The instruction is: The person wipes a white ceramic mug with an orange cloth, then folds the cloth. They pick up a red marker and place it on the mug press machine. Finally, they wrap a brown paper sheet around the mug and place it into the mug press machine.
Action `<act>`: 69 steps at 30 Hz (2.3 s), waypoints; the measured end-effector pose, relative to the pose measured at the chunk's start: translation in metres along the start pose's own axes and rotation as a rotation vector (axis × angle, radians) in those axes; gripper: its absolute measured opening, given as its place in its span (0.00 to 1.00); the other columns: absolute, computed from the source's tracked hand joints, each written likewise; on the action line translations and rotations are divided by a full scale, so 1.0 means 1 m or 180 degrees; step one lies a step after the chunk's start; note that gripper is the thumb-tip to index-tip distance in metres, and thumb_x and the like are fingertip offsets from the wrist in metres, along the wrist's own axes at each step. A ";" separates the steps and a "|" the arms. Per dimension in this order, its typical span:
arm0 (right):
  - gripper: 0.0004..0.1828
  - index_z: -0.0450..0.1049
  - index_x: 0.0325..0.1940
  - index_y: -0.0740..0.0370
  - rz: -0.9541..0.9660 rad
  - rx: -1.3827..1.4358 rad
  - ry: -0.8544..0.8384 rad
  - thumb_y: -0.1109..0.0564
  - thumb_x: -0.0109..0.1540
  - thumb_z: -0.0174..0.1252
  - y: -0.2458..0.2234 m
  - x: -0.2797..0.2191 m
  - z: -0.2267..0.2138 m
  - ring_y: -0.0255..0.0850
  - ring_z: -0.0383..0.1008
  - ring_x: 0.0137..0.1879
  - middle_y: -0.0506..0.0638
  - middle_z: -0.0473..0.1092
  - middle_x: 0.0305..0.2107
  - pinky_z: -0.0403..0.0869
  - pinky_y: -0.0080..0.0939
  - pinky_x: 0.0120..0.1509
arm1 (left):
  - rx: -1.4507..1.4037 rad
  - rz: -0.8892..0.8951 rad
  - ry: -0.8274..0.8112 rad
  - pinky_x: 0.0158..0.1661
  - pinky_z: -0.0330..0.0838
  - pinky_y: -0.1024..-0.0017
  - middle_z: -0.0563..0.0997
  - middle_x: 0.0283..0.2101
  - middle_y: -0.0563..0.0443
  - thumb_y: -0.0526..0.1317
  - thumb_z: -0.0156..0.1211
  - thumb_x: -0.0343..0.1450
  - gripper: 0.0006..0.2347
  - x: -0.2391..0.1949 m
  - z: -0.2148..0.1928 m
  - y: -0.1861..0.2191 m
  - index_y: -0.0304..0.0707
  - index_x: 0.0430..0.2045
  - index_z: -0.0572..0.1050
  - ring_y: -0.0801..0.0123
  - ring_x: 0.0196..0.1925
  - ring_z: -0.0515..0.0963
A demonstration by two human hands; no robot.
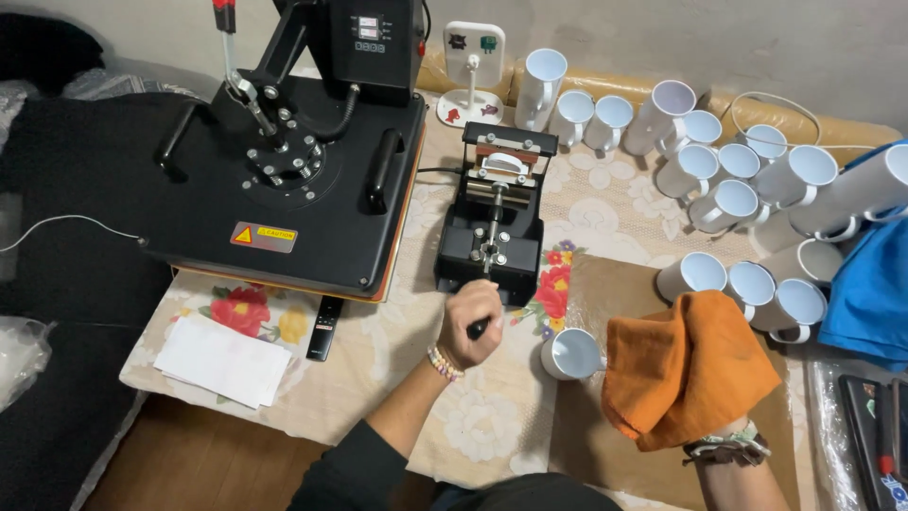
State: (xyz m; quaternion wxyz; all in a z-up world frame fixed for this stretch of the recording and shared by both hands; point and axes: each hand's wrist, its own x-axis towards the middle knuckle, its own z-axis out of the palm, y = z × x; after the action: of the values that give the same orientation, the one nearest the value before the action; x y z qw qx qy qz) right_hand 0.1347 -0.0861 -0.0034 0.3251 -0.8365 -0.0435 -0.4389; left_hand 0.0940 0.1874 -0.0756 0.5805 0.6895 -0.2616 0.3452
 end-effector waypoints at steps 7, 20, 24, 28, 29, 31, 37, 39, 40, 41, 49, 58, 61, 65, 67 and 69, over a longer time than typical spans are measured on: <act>0.14 0.41 0.28 0.50 -0.0300 -0.0233 -0.0741 0.67 0.54 0.35 -0.034 0.018 0.016 0.32 0.35 0.31 0.40 0.37 0.25 0.40 0.38 0.30 | 0.1069 0.0717 -0.0528 0.58 0.70 0.50 0.78 0.37 0.42 0.33 0.58 0.67 0.07 -0.066 -0.018 0.011 0.35 0.18 0.69 0.49 0.50 0.82; 0.09 0.44 0.29 0.51 -0.0955 -0.0671 -0.2048 0.63 0.61 0.34 -0.047 0.083 0.086 0.30 0.35 0.33 0.38 0.39 0.28 0.43 0.36 0.32 | 0.2993 0.0585 -0.1690 0.69 0.55 0.60 0.67 0.69 0.50 0.39 0.51 0.70 0.11 -0.145 -0.011 -0.044 0.43 0.45 0.72 0.64 0.73 0.61; 0.09 0.45 0.30 0.52 -0.1155 -0.0756 -0.2423 0.62 0.63 0.33 -0.049 0.112 0.129 0.30 0.35 0.33 0.38 0.39 0.28 0.43 0.35 0.32 | 0.3537 0.0375 -0.2061 0.75 0.33 0.55 0.54 0.76 0.50 0.48 0.56 0.70 0.20 -0.162 -0.004 -0.042 0.52 0.58 0.75 0.59 0.79 0.43; 0.13 0.72 0.29 0.53 0.3878 0.2348 -0.1807 0.53 0.68 0.51 -0.021 0.122 0.217 0.30 0.65 0.27 0.39 0.64 0.19 0.66 0.26 0.30 | 0.3121 0.0002 -0.2090 0.73 0.44 0.54 0.55 0.76 0.49 0.44 0.56 0.70 0.21 -0.167 0.003 -0.039 0.44 0.59 0.73 0.61 0.79 0.41; 0.12 0.76 0.38 0.47 0.2289 0.0875 -0.2476 0.42 0.65 0.53 -0.026 0.121 0.226 0.34 0.69 0.30 0.41 0.71 0.25 0.67 0.32 0.31 | 0.3073 -0.0027 -0.2024 0.73 0.44 0.54 0.54 0.76 0.48 0.44 0.58 0.70 0.22 -0.168 0.003 -0.037 0.44 0.60 0.73 0.60 0.79 0.41; 0.20 0.80 0.47 0.41 0.0595 -0.0555 -0.2915 0.31 0.63 0.54 -0.028 0.115 0.247 0.38 0.73 0.32 0.43 0.78 0.31 0.67 0.38 0.31 | 0.3041 -0.0070 -0.1954 0.73 0.44 0.53 0.54 0.76 0.47 0.44 0.59 0.69 0.22 -0.171 0.004 -0.037 0.44 0.60 0.72 0.60 0.79 0.41; 0.28 0.76 0.52 0.50 -0.1375 -0.1303 -0.3461 0.33 0.58 0.48 -0.023 0.093 0.285 0.55 0.73 0.50 0.51 0.75 0.43 0.74 0.60 0.39 | 0.3536 0.0031 -0.2160 0.75 0.35 0.51 0.50 0.78 0.50 0.52 0.56 0.69 0.25 -0.173 0.006 -0.035 0.50 0.63 0.70 0.57 0.80 0.32; 0.17 0.76 0.47 0.49 -0.1773 -0.1207 -0.3384 0.43 0.59 0.54 0.001 0.088 0.301 0.53 0.72 0.44 0.48 0.74 0.39 0.74 0.55 0.34 | 0.3484 0.0029 -0.2050 0.75 0.38 0.52 0.50 0.77 0.49 0.51 0.57 0.70 0.26 -0.175 0.008 -0.034 0.49 0.65 0.68 0.57 0.80 0.34; 0.17 0.76 0.47 0.49 -0.1785 -0.1201 -0.3404 0.43 0.59 0.54 0.000 0.091 0.302 0.53 0.72 0.44 0.48 0.74 0.39 0.74 0.55 0.34 | 0.3485 0.0003 -0.2047 0.75 0.38 0.52 0.50 0.77 0.49 0.51 0.57 0.70 0.26 -0.175 0.009 -0.035 0.49 0.65 0.68 0.57 0.80 0.34; 0.19 0.76 0.51 0.48 -0.2068 -0.1283 -0.3378 0.41 0.62 0.52 -0.001 0.093 0.302 0.51 0.73 0.43 0.47 0.75 0.38 0.75 0.50 0.29 | 0.3405 -0.0023 -0.2028 0.75 0.38 0.51 0.51 0.77 0.50 0.50 0.58 0.70 0.26 -0.175 0.009 -0.035 0.48 0.65 0.68 0.58 0.80 0.35; 0.22 0.75 0.58 0.46 -0.2793 -0.1284 -0.3583 0.42 0.62 0.52 0.019 0.101 0.319 0.52 0.75 0.46 0.53 0.75 0.44 0.77 0.54 0.35 | 0.3461 -0.0045 -0.2079 0.74 0.40 0.51 0.51 0.77 0.51 0.49 0.56 0.70 0.25 -0.171 0.009 -0.034 0.49 0.65 0.69 0.59 0.80 0.34; 0.21 0.72 0.62 0.41 -0.3032 -0.1668 -0.3820 0.42 0.66 0.46 0.042 0.118 0.293 0.52 0.78 0.44 0.55 0.74 0.49 0.78 0.53 0.33 | 0.3379 0.0019 -0.1965 0.73 0.45 0.50 0.52 0.77 0.50 0.49 0.59 0.70 0.25 -0.174 0.009 -0.036 0.47 0.64 0.70 0.57 0.80 0.35; 0.21 0.72 0.64 0.46 -0.2931 -0.1474 -0.3894 0.46 0.68 0.46 0.057 0.118 0.279 0.51 0.77 0.44 0.57 0.75 0.46 0.80 0.49 0.44 | 0.3278 0.0008 -0.1906 0.72 0.47 0.50 0.53 0.76 0.51 0.46 0.59 0.70 0.23 -0.173 0.009 -0.038 0.46 0.63 0.71 0.57 0.79 0.33; 0.18 0.74 0.55 0.48 -0.2636 -0.1298 -0.3838 0.42 0.68 0.46 0.071 0.115 0.263 0.51 0.76 0.40 0.53 0.75 0.41 0.79 0.52 0.37 | 0.3192 0.0024 -0.1804 0.72 0.50 0.50 0.54 0.76 0.49 0.42 0.60 0.68 0.22 -0.172 0.009 -0.037 0.45 0.60 0.74 0.59 0.79 0.36; 0.16 0.73 0.52 0.49 -0.2635 -0.1278 -0.3823 0.42 0.67 0.47 0.078 0.113 0.260 0.50 0.75 0.37 0.53 0.74 0.36 0.78 0.51 0.36 | 0.3218 0.0053 -0.1791 0.72 0.50 0.51 0.54 0.76 0.49 0.42 0.60 0.68 0.22 -0.170 0.009 -0.038 0.46 0.60 0.74 0.58 0.79 0.35; 0.22 0.74 0.59 0.49 -0.2715 -0.1331 -0.3690 0.40 0.66 0.49 0.088 0.109 0.260 0.49 0.75 0.41 0.53 0.75 0.41 0.80 0.51 0.37 | 0.3179 0.0051 -0.1745 0.71 0.52 0.51 0.54 0.75 0.49 0.41 0.59 0.70 0.20 -0.168 0.008 -0.037 0.44 0.59 0.74 0.59 0.79 0.37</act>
State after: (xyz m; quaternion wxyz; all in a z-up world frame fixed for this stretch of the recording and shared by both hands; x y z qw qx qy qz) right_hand 0.4166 -0.0271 -0.0694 -0.1141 -0.8886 -0.4440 -0.0149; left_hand 0.0184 0.1797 -0.2305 0.0922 0.9427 -0.2130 0.2398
